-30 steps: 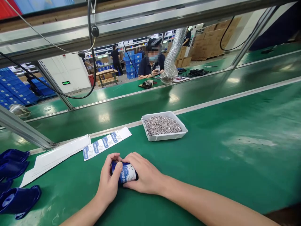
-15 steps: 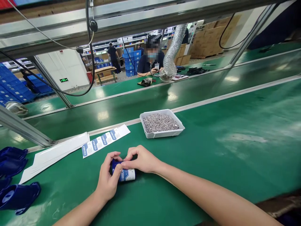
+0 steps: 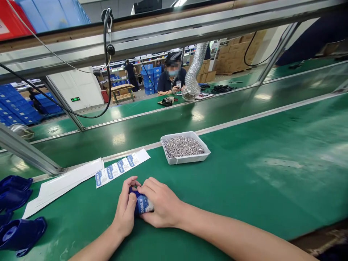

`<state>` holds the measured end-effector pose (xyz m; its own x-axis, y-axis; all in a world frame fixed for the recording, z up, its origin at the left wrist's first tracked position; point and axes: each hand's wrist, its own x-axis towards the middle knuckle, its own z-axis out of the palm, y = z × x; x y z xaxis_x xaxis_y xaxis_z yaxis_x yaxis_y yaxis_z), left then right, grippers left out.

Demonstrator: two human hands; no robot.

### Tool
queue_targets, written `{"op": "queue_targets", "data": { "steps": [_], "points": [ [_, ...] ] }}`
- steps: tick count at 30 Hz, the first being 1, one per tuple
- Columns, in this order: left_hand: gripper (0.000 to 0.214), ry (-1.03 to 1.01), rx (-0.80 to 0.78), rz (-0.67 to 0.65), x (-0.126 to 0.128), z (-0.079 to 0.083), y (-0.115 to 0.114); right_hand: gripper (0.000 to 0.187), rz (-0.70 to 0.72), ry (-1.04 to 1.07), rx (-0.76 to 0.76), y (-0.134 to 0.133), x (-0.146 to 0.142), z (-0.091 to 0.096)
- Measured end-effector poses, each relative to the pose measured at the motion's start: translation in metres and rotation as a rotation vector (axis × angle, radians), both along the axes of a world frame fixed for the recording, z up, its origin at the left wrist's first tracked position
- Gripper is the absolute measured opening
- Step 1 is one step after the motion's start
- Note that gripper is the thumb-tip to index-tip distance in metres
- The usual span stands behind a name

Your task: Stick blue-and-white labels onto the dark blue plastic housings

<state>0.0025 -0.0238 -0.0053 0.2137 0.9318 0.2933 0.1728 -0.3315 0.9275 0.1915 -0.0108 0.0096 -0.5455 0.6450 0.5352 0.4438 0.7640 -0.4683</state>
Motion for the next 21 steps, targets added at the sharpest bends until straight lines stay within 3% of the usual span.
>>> {"op": "queue_targets", "data": {
  "steps": [4, 9, 16, 21],
  "points": [
    [0.053, 0.000, 0.020, 0.022, 0.002, -0.001, 0.000, 0.047, 0.015, 0.112, -0.110, 0.005, 0.000, 0.003],
    [0.055, 0.019, 0.058, -0.010, 0.001, -0.002, 0.000, 0.054, 0.012, 0.223, -0.383, 0.006, 0.001, 0.012],
    [0.050, 0.028, 0.084, -0.041, -0.002, -0.005, -0.001, 0.036, -0.035, 0.347, -0.790, 0.011, 0.001, 0.022],
    [0.045, 0.054, 0.069, -0.078, -0.003, -0.002, 0.000, 0.032, 0.003, 0.373, -0.871, 0.019, 0.006, 0.020]
  ]
}}
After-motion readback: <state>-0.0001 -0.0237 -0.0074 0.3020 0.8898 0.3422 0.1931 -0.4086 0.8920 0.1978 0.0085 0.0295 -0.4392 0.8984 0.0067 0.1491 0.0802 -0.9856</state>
